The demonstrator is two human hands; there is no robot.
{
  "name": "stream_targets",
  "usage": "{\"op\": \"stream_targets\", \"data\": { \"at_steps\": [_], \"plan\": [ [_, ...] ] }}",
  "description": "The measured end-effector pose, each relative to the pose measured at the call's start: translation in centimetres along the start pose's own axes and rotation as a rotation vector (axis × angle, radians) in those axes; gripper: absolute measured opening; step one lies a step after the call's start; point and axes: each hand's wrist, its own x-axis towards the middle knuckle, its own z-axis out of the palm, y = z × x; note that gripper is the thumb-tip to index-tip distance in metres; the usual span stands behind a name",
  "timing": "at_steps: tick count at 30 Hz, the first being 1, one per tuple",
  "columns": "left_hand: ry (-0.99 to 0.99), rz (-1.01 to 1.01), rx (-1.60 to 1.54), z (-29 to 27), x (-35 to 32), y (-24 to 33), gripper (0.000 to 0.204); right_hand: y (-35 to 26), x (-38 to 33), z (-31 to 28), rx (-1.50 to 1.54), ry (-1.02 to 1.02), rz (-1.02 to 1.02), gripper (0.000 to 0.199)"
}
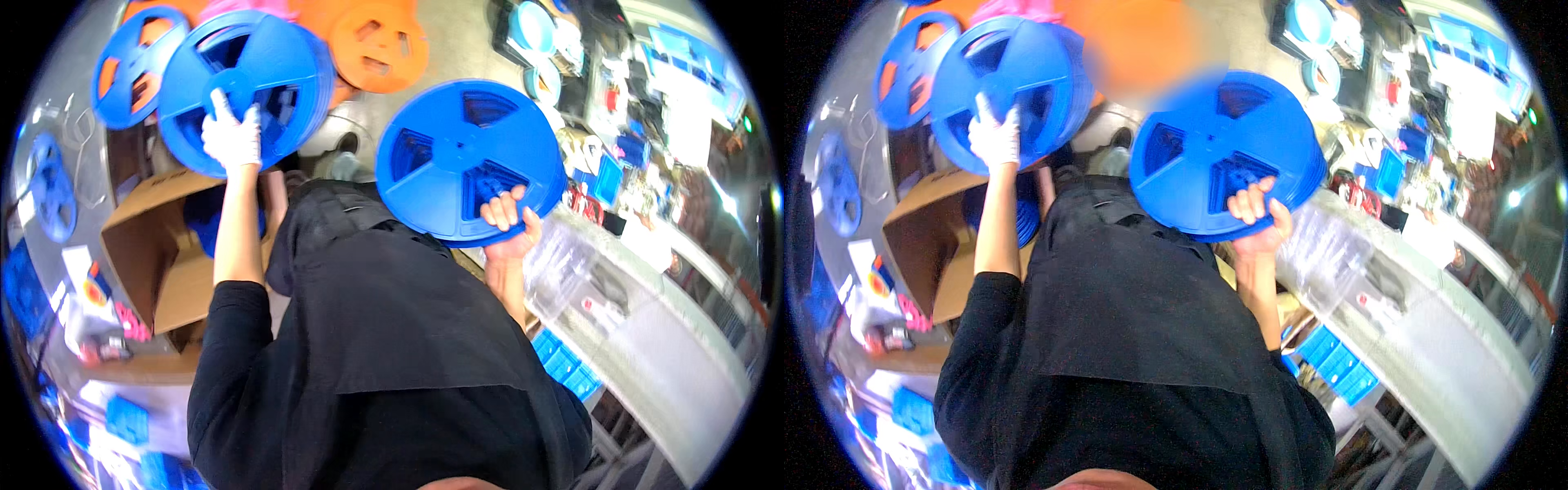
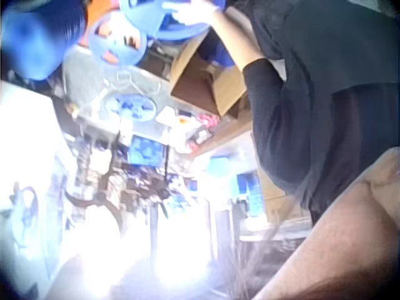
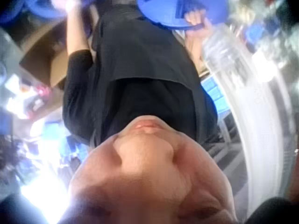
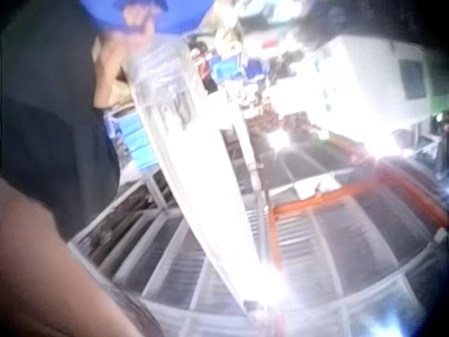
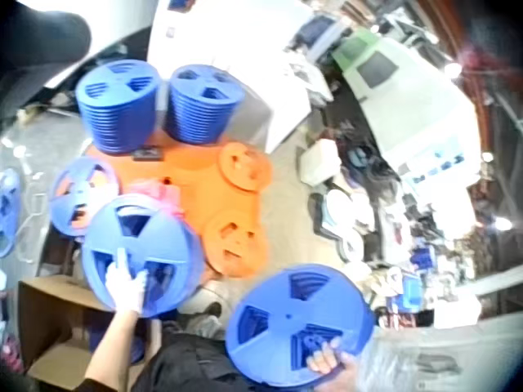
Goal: The person picks up blue plastic spools from a table and stacks them into a cardboard box. They then place the stack of spools into a large yellow sack. The person repeats this process, handling the spools one by one or in small groups, and placing them into the sack.
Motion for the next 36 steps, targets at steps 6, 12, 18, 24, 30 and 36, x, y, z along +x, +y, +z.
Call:
{"op": "stream_targets", "data": {
  "at_steps": [6, 12, 18, 24, 30, 36],
  "plan": [
    [0.019, -0.047, 0.186, 4.9, 0.9, -1.4, 0.087, -1.0, 0.2, 0.7, 0.076, -0.185, -0.005, 0.027],
    [0.059, -0.059, 0.279, 4.0, 1.0, -1.5, 0.090, -1.9, 0.7, 1.7, 0.153, -0.338, 0.008, 0.027],
    [0.163, 0.467, -0.440, -3.9, -2.4, 5.9, 0.061, -1.2, 2.2, 2.7, 0.140, -0.417, 0.037, 0.026],
    [-0.597, 0.383, -0.960, -9.6, -11.9, 16.3, 0.075, 0.6, 3.7, 3.9, -0.024, -0.423, 0.111, 0.035],
    [-0.741, 0.242, -1.287, -5.4, -13.2, 16.3, 0.082, 1.8, 2.1, 5.3, -0.396, -0.199, 0.156, 0.053],
    [-1.246, -0.402, -2.043, -11.8, -9.7, 12.8, 0.070, 0.1, 0.6, 2.5, -0.230, -0.036, 0.121, 0.044]
  ]
}}
